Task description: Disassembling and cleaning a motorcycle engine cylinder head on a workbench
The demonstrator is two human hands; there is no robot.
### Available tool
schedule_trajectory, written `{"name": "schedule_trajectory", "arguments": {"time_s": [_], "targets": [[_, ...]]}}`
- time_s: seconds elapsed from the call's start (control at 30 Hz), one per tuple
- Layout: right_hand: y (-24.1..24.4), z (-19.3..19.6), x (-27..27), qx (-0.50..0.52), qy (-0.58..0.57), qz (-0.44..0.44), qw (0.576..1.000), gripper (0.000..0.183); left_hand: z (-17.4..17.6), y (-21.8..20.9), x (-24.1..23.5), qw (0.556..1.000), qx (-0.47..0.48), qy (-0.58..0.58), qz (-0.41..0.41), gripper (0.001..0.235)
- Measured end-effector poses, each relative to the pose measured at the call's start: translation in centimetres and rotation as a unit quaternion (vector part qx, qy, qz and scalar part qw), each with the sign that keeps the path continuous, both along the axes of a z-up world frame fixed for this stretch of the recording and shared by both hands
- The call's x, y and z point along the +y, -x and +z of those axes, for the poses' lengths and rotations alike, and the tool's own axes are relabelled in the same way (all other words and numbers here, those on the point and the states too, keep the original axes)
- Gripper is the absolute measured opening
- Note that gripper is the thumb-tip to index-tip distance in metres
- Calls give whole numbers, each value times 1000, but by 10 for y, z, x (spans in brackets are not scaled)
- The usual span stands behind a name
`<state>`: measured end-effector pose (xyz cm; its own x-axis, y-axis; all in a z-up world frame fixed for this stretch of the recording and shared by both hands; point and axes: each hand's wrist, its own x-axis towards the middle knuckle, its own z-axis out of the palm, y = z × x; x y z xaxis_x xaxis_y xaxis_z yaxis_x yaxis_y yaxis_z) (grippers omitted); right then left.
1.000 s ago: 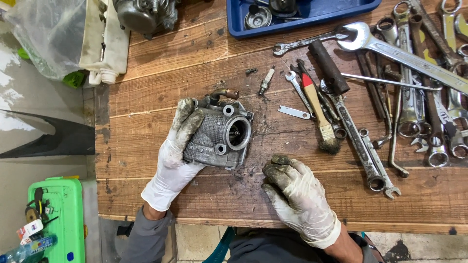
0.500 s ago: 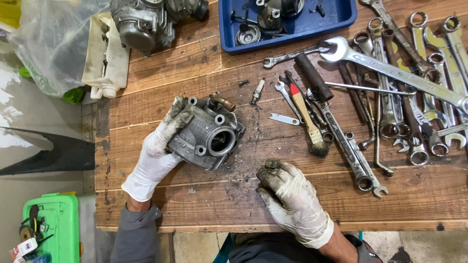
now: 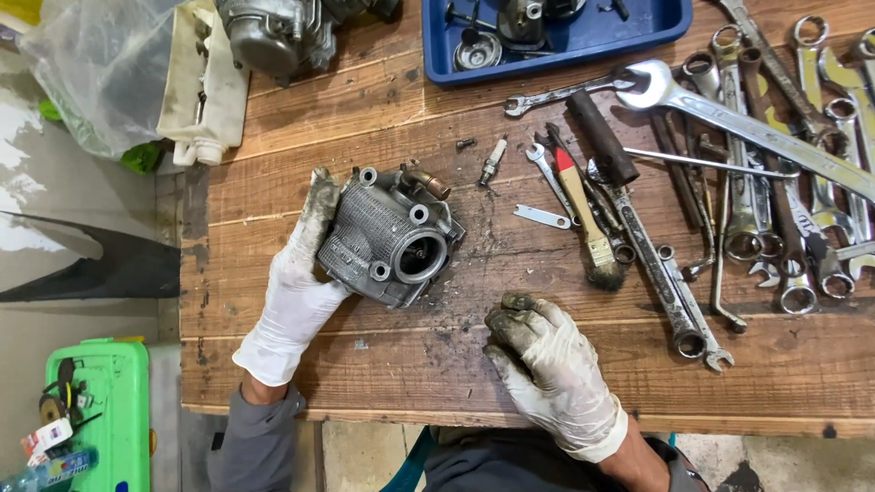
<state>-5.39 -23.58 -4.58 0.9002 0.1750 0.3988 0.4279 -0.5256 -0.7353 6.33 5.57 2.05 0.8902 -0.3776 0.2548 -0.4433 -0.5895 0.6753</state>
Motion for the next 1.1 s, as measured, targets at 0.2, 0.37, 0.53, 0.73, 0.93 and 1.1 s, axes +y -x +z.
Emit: {"name": "schedule_trajectory", "arguments": {"time_s": [0.2,0.37,0.53,0.73,0.93,1.1], "targets": [[2,-8,-2,-14,8,13,1000,30,1,13,2,997,62,8,36,105],[2,-14,0,-6,24,2,1000,29,0,20,5,1000,22,9,4,78],[3,-15,0,1,33,-7,999,33,-5,23,9,1000,-24,20,1,60],[2,-8,0,-2,38,-1,999,31,3,24,-1,992,-42,115,36,44],[-1,-6,1,-33,12,-11,999,28,13,12,-9,988,9,147,38,60],[5,-20,1,-23,38,-2,999,38,12,-2,-13,984,100,124,76,80]]}}
